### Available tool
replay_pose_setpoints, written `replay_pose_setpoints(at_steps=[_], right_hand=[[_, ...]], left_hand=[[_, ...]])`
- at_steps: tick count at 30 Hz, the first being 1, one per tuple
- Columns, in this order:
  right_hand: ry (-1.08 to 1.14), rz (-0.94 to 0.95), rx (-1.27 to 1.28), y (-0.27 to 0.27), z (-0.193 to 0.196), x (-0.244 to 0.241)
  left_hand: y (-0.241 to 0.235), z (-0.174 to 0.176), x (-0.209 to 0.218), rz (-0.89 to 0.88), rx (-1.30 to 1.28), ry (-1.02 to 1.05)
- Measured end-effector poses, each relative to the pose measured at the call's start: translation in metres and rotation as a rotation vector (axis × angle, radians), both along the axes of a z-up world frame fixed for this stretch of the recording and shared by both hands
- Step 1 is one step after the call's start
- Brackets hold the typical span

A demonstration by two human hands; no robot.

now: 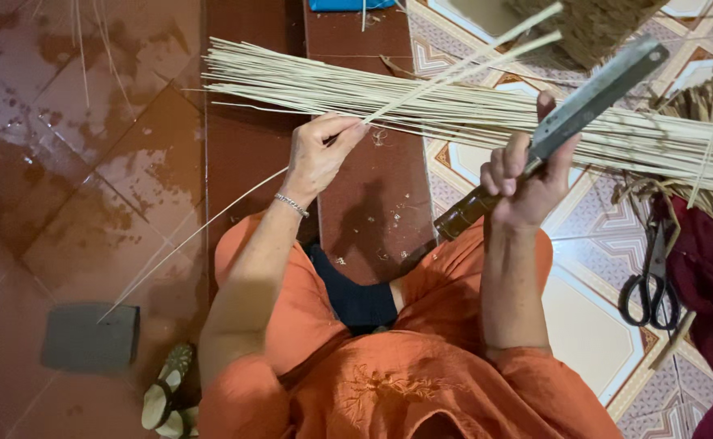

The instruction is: The person sits on the floor and uses a knife to shave thin strips from bamboo sticks. They hold each stick with one hand and draw the knife along its length to remove the outer layer, repeating this process for multiple sticks.

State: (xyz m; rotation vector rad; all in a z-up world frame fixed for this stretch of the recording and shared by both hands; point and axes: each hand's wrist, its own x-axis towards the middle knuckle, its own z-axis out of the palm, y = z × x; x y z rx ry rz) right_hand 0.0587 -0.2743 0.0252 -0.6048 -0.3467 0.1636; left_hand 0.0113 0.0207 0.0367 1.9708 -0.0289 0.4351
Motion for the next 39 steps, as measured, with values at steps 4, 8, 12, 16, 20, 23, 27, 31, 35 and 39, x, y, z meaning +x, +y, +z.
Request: replay_pose_setpoints(at_steps=[4,8,12,16,20,23,27,31,35,39], right_hand=[[0.069,-0.006,0.006,0.0,-0.002,0.007],[0.141,0.04,0.026,0.007,0.006,0.012],[0.169,0.111,0.117,0.008,0.01,0.012],[0.023,0.207,0.031,0.015,0.011,0.019],[0.123,0.451,-0.005,0.02,0.015,0.011],[0.15,0.546,-0.178,0.029,0.015,-0.001],[0.199,0.566,-0.296,0.031,0.013,-0.005],[0.183,0.56,-0.336,0.029,0.016,-0.002],[0.206,0.543,-0.327,0.026,0.018,-0.001],[0.196,0.52,-0.362,0.031,0.013,-0.009]], left_hand=[[-0.003,-0.002,-0.001,-0.011,-0.018,0.004],[-0.01,-0.005,-0.004,-0.003,-0.022,0.088],[-0.014,-0.013,-0.004,-0.035,-0.021,0.066],[-0.02,-0.014,-0.004,-0.066,-0.046,0.081],[-0.03,-0.019,0.0,-0.078,-0.064,0.118],[-0.037,-0.027,0.008,-0.123,-0.104,0.086],[-0.037,-0.039,0.009,-0.163,-0.144,0.124],[-0.04,-0.042,0.015,-0.167,-0.264,0.227],[-0.057,-0.018,0.017,-0.049,0.115,-0.038],[-0.088,0.013,0.026,0.027,0.401,-0.49]])
